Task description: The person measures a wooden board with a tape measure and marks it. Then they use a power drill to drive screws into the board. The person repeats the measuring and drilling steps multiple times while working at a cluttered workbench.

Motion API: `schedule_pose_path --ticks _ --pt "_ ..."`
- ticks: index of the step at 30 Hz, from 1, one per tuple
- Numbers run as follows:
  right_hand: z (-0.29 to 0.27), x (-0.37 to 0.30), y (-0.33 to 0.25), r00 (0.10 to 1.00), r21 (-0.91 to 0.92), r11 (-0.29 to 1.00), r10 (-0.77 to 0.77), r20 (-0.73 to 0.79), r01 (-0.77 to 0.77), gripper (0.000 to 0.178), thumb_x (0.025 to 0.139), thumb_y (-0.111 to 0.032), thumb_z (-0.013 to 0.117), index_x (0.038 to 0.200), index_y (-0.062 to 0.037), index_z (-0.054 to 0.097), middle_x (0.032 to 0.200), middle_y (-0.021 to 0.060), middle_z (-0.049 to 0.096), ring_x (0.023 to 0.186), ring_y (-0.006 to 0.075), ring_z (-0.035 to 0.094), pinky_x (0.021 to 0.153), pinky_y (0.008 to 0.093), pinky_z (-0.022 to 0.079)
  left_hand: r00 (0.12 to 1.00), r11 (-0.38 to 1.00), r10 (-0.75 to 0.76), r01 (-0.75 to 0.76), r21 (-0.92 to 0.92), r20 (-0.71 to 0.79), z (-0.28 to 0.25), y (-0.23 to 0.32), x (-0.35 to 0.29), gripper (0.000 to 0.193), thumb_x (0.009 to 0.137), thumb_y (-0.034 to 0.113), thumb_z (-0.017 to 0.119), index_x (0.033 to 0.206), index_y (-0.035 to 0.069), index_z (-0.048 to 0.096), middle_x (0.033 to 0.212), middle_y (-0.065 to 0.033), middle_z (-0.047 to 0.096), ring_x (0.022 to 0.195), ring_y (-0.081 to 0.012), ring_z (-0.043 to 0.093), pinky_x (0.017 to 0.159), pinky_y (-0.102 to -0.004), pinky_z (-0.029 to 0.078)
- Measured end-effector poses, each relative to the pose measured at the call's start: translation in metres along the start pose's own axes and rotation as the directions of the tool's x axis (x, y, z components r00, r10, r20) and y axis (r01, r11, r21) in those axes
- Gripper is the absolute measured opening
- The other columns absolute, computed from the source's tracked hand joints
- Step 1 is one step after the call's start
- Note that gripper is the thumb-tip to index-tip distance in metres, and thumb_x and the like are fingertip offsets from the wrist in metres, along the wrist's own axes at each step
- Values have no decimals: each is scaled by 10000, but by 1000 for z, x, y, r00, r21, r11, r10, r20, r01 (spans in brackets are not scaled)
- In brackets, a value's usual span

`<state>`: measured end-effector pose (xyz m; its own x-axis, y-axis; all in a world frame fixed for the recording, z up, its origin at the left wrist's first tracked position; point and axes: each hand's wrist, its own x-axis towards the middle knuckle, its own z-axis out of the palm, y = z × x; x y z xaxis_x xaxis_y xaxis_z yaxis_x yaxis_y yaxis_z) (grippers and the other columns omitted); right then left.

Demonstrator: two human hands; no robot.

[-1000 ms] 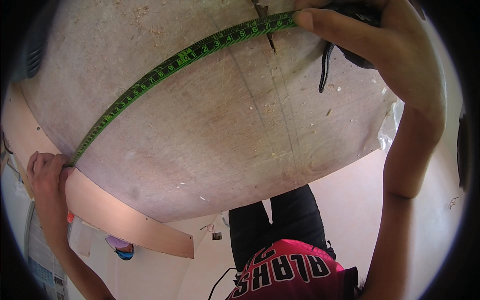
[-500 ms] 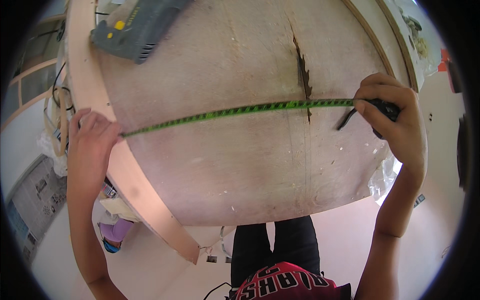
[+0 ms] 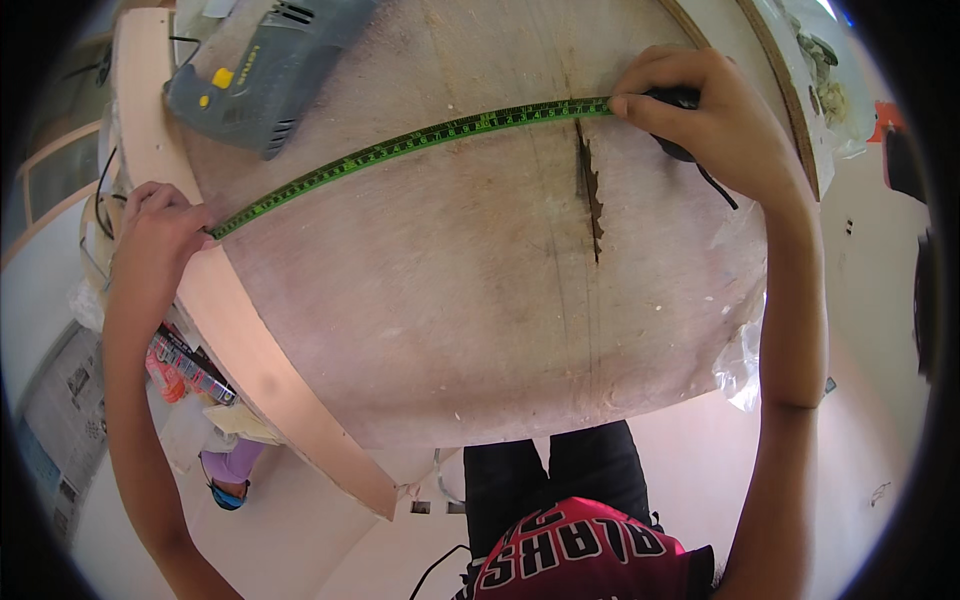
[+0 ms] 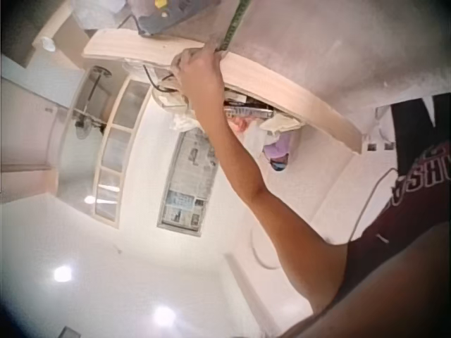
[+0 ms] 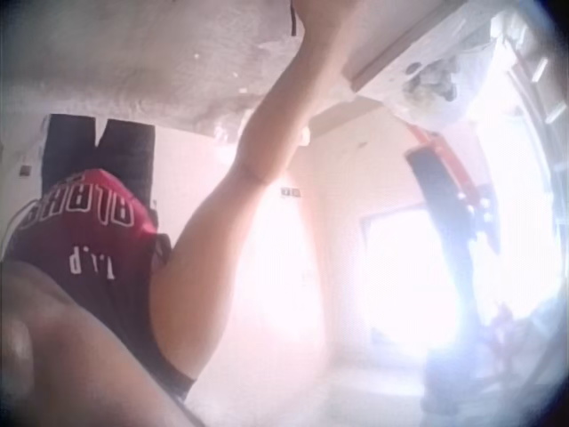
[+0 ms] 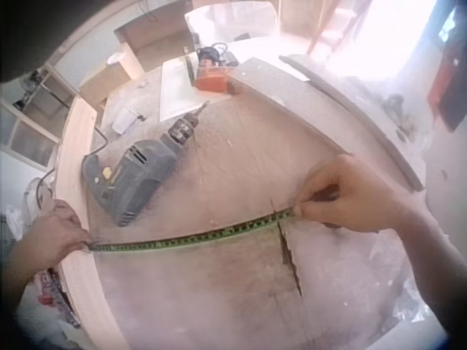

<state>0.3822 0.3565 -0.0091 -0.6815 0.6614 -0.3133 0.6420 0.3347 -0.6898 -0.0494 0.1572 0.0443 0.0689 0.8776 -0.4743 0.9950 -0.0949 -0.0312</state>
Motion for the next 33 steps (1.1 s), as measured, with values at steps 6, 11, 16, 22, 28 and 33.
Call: schedule_pose_path --ticks 6,11,16,22,28,33 --pt "5 -4 1 999 32 999 17 31 -18 199 928 -168 760 936 31 765 942 34 678 855 133 623 821 293 481 998 999 21 -19 -35 53 4 -6 3 188 739 -4 745 925 -5 722 897 -149 611 1034 -347 581 1036 -459 407" --pt "6 -3 8 995 81 996 16 100 -25 170 924 -144 756 935 25 748 941 27 670 847 113 613 793 268 464 995 999 26 -22 -39 94 15 -10 1 182 729 -22 735 910 -9 715 898 -162 596 1070 -378 566 1053 -472 398" --pt "-4 5 -31 982 191 964 179 52 -186 114 906 -18 759 970 72 789 927 116 720 560 122 652 481 241 500 996 999 52 -52 3 77 14 -17 8 182 730 -19 728 912 -14 714 906 -163 601 1071 -375 569 1055 -469 397" --pt "0 10 -29 974 95 971 211 76 -218 99 908 -22 758 955 63 777 886 107 713 544 122 645 490 252 506 996 998 62 -62 0 67 17 -21 11 198 723 -28 717 921 -23 713 889 -171 603 1050 -369 584 1057 -461 401" --pt "-1 14 -28 967 103 963 238 94 -248 89 907 -30 763 945 50 772 847 90 701 547 116 637 496 252 499 995 997 53 -57 51 82 15 -19 19 204 712 -38 728 913 -4 714 887 -161 612 1050 -357 592 1025 -467 433" --pt "-4 17 -30 958 116 954 265 112 -278 82 906 -37 767 937 39 769 815 75 691 549 112 630 500 251 493 994 996 5 -15 85 107 17 -21 19 206 707 -36 742 907 8 716 903 -148 616 1074 -352 589 969 -467 461"
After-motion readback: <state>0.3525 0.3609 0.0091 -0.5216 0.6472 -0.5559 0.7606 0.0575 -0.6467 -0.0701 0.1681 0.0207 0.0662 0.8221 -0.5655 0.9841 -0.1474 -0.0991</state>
